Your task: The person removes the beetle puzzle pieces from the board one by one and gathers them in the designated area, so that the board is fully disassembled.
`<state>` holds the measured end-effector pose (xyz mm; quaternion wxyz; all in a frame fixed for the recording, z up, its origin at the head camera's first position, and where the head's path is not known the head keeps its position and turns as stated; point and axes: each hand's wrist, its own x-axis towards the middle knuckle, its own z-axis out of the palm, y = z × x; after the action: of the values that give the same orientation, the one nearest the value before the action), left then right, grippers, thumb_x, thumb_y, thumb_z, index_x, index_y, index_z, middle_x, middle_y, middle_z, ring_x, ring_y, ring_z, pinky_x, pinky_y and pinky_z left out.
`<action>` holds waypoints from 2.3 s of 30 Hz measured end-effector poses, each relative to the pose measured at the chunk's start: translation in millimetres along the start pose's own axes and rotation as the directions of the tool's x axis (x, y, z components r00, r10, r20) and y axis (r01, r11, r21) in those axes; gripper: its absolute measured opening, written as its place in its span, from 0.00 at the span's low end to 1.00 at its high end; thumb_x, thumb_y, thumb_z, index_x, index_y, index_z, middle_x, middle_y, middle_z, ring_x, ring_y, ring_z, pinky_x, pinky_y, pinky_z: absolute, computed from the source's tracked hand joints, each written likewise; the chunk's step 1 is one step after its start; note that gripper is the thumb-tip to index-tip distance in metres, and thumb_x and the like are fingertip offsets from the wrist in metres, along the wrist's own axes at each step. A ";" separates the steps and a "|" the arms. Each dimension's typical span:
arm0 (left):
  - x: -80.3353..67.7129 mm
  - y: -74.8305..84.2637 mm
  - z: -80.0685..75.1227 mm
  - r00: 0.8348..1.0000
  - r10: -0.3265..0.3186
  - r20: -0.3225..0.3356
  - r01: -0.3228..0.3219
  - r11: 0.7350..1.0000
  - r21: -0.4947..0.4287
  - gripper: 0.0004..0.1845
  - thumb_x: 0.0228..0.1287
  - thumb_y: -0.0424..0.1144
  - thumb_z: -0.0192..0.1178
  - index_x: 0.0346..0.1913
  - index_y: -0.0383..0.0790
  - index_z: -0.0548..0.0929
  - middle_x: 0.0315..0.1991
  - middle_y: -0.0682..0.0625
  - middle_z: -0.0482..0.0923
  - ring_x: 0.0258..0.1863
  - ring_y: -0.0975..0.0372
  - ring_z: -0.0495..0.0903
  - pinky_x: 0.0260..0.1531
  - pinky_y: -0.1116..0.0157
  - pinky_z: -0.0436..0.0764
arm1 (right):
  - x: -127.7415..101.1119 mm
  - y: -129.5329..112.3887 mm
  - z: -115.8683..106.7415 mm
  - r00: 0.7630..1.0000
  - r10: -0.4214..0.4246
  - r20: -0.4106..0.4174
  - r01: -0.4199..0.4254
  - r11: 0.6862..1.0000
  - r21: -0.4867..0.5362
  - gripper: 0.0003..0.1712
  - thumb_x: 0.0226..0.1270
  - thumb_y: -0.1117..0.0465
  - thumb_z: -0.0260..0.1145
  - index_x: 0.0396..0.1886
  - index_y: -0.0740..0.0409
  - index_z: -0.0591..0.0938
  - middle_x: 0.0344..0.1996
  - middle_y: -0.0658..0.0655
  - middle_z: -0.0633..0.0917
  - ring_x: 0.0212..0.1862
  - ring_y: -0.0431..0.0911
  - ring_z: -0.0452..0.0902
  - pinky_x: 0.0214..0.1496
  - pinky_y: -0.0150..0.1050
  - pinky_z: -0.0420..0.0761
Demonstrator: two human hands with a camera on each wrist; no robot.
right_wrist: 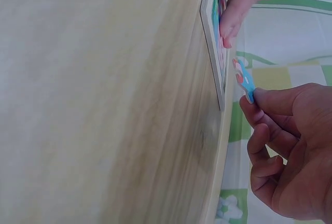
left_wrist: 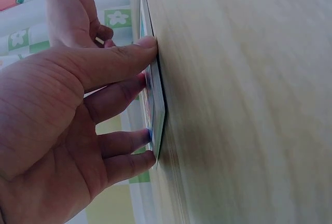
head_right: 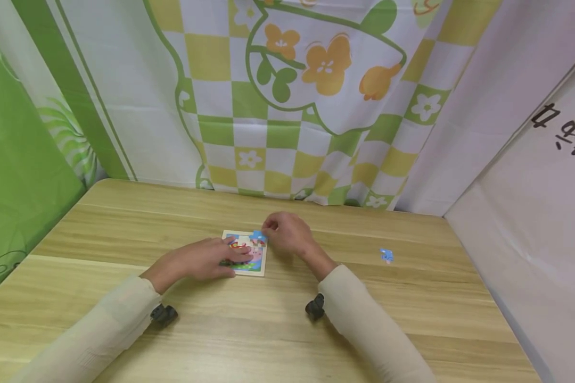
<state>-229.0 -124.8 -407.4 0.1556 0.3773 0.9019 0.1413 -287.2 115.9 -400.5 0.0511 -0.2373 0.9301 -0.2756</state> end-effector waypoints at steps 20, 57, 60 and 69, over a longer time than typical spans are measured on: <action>-1.3 2.5 1.3 0.999 -0.033 -0.019 0.032 0.998 -0.049 0.27 0.74 0.37 0.63 0.74 0.45 0.75 0.75 0.49 0.69 0.76 0.34 0.56 0.72 0.37 0.60 | -44.4 61.3 -39.6 1.000 0.015 0.005 -0.015 0.995 0.094 0.06 0.76 0.64 0.64 0.38 0.59 0.86 0.32 0.52 0.85 0.37 0.46 0.77 0.41 0.43 0.76; 0.2 2.4 3.0 0.998 -0.056 -0.014 0.055 0.997 -0.050 0.27 0.74 0.39 0.64 0.74 0.49 0.76 0.75 0.50 0.70 0.77 0.36 0.56 0.72 0.39 0.60 | -105.7 140.3 -108.3 0.974 0.216 0.068 -0.219 0.975 0.044 0.17 0.80 0.58 0.61 0.53 0.68 0.85 0.43 0.58 0.88 0.42 0.49 0.80 0.43 0.44 0.78; -0.2 1.7 3.4 0.998 -0.062 -0.016 0.062 0.997 -0.043 0.27 0.74 0.39 0.64 0.74 0.49 0.76 0.75 0.50 0.70 0.77 0.37 0.56 0.72 0.39 0.61 | -105.1 144.0 -107.7 0.973 0.220 0.069 -0.223 0.974 0.038 0.15 0.80 0.59 0.61 0.51 0.67 0.86 0.41 0.57 0.88 0.41 0.49 0.80 0.43 0.44 0.78; 0.7 1.2 3.9 0.998 -0.062 0.002 0.062 0.997 -0.036 0.28 0.75 0.39 0.63 0.75 0.48 0.74 0.76 0.50 0.69 0.78 0.38 0.55 0.74 0.42 0.60 | -102.5 154.4 -100.9 0.971 0.233 0.052 -0.232 0.973 -0.013 0.13 0.78 0.61 0.62 0.48 0.67 0.86 0.40 0.57 0.87 0.41 0.46 0.77 0.43 0.43 0.77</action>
<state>-227.2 -122.9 -410.6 0.1669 0.3463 0.9104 0.1526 -283.3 326.9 -402.0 0.1069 -0.1340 0.9507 -0.2583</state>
